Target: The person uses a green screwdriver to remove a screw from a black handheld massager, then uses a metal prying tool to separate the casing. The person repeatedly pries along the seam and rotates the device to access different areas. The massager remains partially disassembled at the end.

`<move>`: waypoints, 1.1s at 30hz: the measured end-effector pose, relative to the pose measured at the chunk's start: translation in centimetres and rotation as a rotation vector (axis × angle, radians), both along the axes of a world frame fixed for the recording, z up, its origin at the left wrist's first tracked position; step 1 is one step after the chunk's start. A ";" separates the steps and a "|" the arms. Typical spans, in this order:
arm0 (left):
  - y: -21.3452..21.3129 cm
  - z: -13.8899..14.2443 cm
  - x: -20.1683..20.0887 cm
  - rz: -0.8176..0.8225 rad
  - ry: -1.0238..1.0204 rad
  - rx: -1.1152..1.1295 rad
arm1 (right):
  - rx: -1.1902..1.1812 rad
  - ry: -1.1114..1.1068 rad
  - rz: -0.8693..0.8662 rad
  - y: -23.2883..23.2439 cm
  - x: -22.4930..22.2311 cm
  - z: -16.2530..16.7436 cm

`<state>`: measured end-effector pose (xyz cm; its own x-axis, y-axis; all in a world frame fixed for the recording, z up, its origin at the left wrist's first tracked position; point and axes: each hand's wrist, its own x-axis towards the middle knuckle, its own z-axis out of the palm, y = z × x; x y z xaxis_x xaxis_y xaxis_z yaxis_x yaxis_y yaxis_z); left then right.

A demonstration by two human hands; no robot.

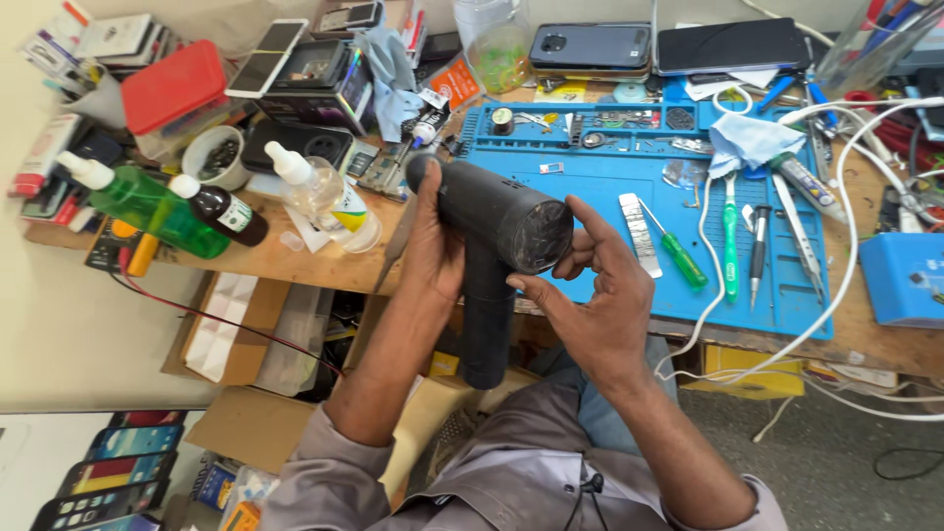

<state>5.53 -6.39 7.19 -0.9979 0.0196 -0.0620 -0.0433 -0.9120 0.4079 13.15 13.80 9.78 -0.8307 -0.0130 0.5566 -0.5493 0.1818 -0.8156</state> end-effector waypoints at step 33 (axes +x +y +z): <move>-0.1 -2.0 0.2 0.048 -0.066 0.018 | 0.535 0.823 -0.039 4.0 -4.8 -0.6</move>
<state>5.77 -6.54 5.18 -0.9914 -0.0262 -0.1280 -0.0259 -0.9208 0.3891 8.40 17.78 9.23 -0.1916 -0.4132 0.8903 -0.8950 0.4458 0.0143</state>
